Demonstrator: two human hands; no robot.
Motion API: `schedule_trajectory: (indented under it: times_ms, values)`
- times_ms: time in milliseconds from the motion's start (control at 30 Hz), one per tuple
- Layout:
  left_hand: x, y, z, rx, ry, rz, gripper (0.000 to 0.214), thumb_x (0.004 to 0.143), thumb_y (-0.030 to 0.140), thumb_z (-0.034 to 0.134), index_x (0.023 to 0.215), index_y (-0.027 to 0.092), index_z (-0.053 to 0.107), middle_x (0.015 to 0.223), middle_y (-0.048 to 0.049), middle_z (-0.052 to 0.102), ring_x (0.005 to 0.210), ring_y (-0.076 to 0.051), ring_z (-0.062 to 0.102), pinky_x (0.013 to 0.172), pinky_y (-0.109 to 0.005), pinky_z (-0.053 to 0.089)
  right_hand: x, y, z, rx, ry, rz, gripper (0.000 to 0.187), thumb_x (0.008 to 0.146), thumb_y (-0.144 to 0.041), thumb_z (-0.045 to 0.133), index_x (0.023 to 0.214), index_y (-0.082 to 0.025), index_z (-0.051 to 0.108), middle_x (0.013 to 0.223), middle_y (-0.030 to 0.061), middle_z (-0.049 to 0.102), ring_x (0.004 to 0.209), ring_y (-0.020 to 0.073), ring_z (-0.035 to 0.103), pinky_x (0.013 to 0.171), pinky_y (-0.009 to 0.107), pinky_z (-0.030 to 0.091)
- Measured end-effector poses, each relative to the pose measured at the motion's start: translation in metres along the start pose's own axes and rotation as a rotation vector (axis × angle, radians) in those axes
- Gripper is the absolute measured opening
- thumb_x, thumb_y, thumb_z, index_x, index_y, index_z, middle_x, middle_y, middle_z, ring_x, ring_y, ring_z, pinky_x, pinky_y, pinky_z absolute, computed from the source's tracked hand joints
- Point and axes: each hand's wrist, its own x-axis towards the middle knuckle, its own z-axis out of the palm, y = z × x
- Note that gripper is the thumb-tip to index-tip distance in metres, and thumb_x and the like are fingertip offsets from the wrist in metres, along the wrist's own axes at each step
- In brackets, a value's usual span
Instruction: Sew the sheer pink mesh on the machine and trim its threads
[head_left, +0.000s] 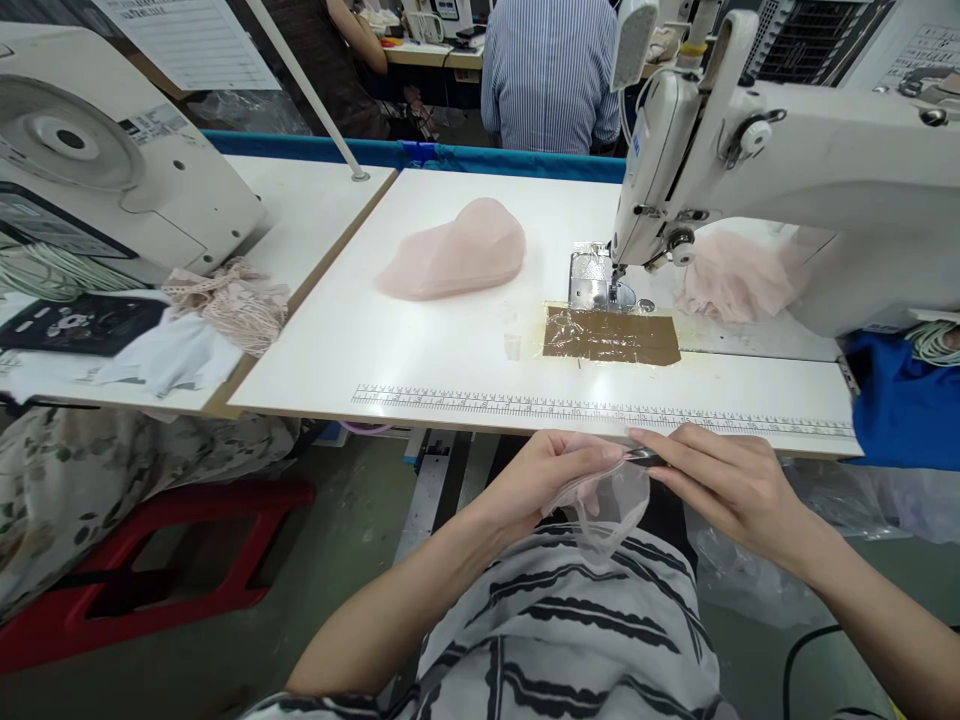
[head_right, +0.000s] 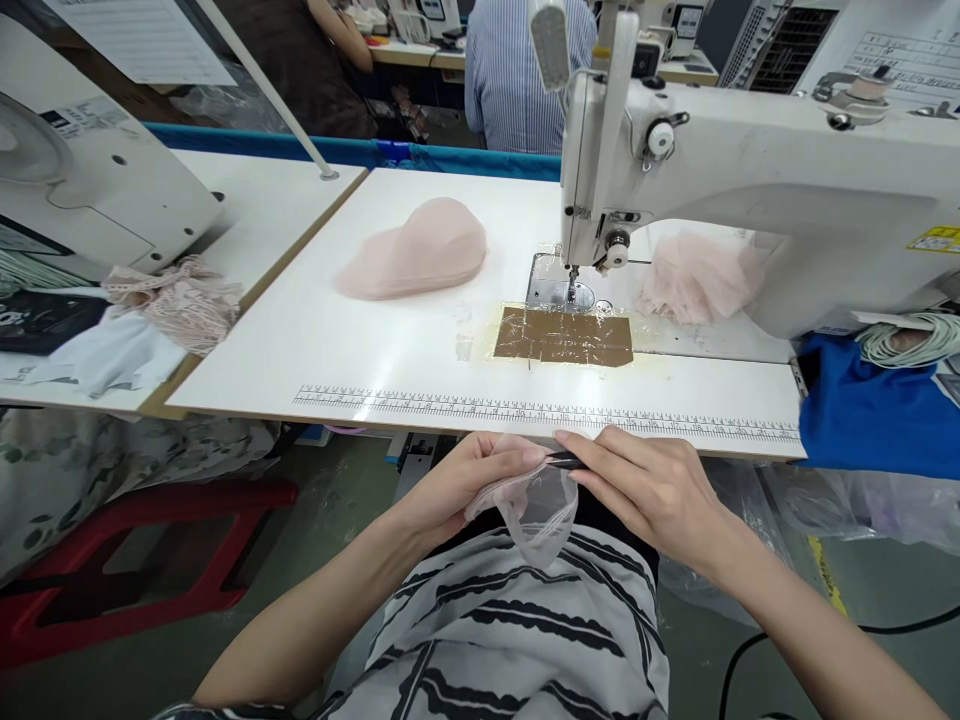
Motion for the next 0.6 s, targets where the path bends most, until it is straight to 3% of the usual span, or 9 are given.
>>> schedule_trajectory:
  times_ms: [600]
  values:
    - [-0.0018, 0.0005, 0.0001, 0.008, 0.001, -0.008, 0.028, 0.078, 0.042, 0.072, 0.083, 0.014, 0.075, 0.063, -0.0025, 0.061, 0.053, -0.006, 0.051, 0.051, -0.016, 0.044, 0.0025, -0.0020, -0.0009, -0.021, 0.006, -0.018, 0.044, 0.094, -0.016, 0.054, 0.137, -0.017, 0.046, 0.083, 0.0024, 0.058, 0.060, 0.0082, 0.049, 0.049, 0.022, 0.033]
